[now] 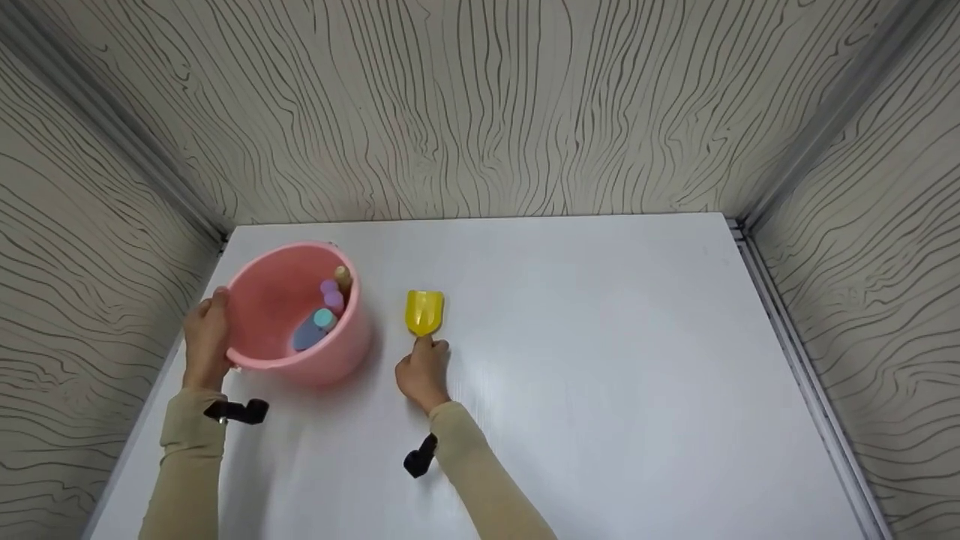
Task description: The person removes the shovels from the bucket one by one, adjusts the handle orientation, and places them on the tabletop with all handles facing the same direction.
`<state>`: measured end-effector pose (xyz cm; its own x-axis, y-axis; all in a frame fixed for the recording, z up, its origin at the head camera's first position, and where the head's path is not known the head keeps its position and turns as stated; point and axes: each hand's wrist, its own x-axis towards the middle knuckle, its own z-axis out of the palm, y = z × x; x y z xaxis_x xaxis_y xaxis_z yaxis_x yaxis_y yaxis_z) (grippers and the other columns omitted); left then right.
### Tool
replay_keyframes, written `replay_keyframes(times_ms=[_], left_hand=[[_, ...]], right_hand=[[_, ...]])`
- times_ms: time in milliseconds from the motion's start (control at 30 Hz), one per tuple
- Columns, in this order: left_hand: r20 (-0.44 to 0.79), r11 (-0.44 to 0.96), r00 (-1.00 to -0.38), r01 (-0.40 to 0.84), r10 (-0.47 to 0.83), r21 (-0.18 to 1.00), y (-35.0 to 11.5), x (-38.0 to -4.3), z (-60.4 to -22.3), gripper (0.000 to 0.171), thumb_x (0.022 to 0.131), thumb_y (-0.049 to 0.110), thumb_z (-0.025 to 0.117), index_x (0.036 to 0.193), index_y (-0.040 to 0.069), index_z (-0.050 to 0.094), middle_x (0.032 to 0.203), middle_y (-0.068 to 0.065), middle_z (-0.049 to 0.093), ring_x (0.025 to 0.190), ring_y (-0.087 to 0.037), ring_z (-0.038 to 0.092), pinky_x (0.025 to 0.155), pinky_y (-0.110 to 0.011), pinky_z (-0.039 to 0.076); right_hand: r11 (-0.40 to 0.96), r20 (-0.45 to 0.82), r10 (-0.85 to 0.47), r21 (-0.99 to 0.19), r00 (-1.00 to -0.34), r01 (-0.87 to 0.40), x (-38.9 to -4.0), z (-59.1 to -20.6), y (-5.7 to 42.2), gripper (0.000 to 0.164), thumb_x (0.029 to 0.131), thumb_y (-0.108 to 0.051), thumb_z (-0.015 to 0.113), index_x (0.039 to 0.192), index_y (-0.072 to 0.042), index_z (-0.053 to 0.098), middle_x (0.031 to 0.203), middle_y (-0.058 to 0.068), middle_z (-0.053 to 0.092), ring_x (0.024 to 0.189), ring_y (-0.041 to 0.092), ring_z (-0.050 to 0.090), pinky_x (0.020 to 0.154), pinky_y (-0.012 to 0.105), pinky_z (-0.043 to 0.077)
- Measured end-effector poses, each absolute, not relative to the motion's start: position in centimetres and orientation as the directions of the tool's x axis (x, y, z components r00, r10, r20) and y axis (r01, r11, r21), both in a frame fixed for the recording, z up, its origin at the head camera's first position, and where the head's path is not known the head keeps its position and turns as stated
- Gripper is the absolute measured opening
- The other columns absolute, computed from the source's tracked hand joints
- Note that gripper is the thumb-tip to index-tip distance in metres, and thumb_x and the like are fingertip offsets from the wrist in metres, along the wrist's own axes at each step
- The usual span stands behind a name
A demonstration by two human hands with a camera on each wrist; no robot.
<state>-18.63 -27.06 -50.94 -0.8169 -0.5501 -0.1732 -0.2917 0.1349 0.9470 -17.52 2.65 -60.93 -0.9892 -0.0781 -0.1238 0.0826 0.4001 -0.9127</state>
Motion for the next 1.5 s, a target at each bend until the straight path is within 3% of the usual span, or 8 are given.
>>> replay_keyframes(times_ms=[233, 467, 567, 767, 933, 1167, 1500], left_hand=[[-0.182, 0.120, -0.819, -0.290, -0.544, 0.950, -26.9, -18.7, -50.7, 0.049, 0.113, 0.048, 0.043, 0.109, 0.002, 0.060, 0.097, -0.009, 0.058, 0.087, -0.023, 0.059, 0.067, -0.031, 0.053], [-0.186, 0.115, -0.815, -0.294, -0.549, 0.949, -27.1, -18.7, -50.6, 0.049, 0.113, 0.049, 0.043, 0.106, 0.003, 0.059, 0.095, -0.008, 0.057, 0.085, -0.022, 0.058, 0.067, -0.030, 0.052], [-0.201, 0.106, -0.816, -0.304, -0.542, 0.947, -27.1, -18.7, -50.5, 0.049, 0.113, 0.050, 0.043, 0.109, 0.004, 0.059, 0.099, -0.009, 0.058, 0.087, -0.022, 0.059, 0.068, -0.031, 0.054], [-0.211, 0.100, -0.820, -0.308, -0.533, 0.946, -27.2, -18.6, -50.4, 0.050, 0.113, 0.051, 0.042, 0.112, 0.004, 0.059, 0.101, -0.010, 0.059, 0.087, -0.022, 0.061, 0.068, -0.030, 0.056], [-0.193, 0.110, -0.812, -0.300, -0.551, 0.948, -27.0, -18.7, -50.4, 0.048, 0.113, 0.049, 0.043, 0.106, 0.004, 0.059, 0.095, -0.007, 0.058, 0.085, -0.022, 0.059, 0.067, -0.030, 0.054], [-0.164, 0.134, -0.806, -0.287, -0.569, 0.949, -27.0, -18.8, -50.6, 0.048, 0.112, 0.047, 0.044, 0.100, 0.003, 0.059, 0.090, -0.007, 0.056, 0.079, -0.020, 0.056, 0.063, -0.030, 0.051], [-0.192, 0.122, -0.819, -0.303, -0.541, 0.945, -27.3, -18.6, -51.0, 0.050, 0.112, 0.051, 0.043, 0.104, 0.004, 0.059, 0.092, -0.007, 0.058, 0.079, -0.019, 0.058, 0.062, -0.028, 0.052]], right_hand=[[0.435, -0.048, -0.059, -0.900, -0.997, 0.017, -17.2, -61.0, 2.1, 0.023, 0.101, 0.008, 0.046, 0.121, 0.017, 0.054, 0.107, 0.023, 0.047, 0.112, 0.039, 0.041, 0.101, 0.058, 0.040], [0.464, 0.024, -0.035, -0.885, -0.999, -0.038, -17.1, -61.0, 1.8, 0.005, 0.098, 0.011, 0.049, 0.097, 0.011, 0.053, 0.102, 0.021, 0.045, 0.107, 0.039, 0.042, 0.095, 0.055, 0.040], [0.458, 0.034, -0.037, -0.888, -0.999, -0.047, -17.2, -61.0, 1.8, 0.002, 0.095, 0.012, 0.051, 0.095, 0.010, 0.052, 0.100, 0.022, 0.046, 0.108, 0.041, 0.042, 0.096, 0.057, 0.038], [0.467, -0.052, -0.086, -0.884, -0.995, 0.006, -17.4, -60.8, 2.0, 0.009, 0.098, 0.007, 0.057, 0.098, 0.004, 0.048, 0.107, 0.019, 0.040, 0.113, 0.039, 0.039, 0.101, 0.056, 0.039], [0.504, -0.145, -0.119, -0.861, -0.982, 0.066, -17.3, -60.6, 2.3, 0.016, 0.102, -0.004, 0.061, 0.110, 0.005, 0.049, 0.118, 0.021, 0.036, 0.113, 0.036, 0.042, 0.102, 0.054, 0.043], [0.634, -0.181, -0.115, -0.770, -0.977, 0.068, -17.0, -60.5, 2.5, 0.038, 0.098, -0.014, 0.070, 0.124, 0.005, 0.051, 0.116, 0.018, 0.043, 0.096, 0.028, 0.052, 0.088, 0.052, 0.052], [0.652, -0.184, -0.141, -0.757, -0.973, 0.049, -16.9, -60.9, 2.8, 0.031, 0.096, -0.013, 0.075, 0.110, 0.001, 0.052, 0.112, 0.017, 0.044, 0.094, 0.027, 0.049, 0.089, 0.047, 0.050]])
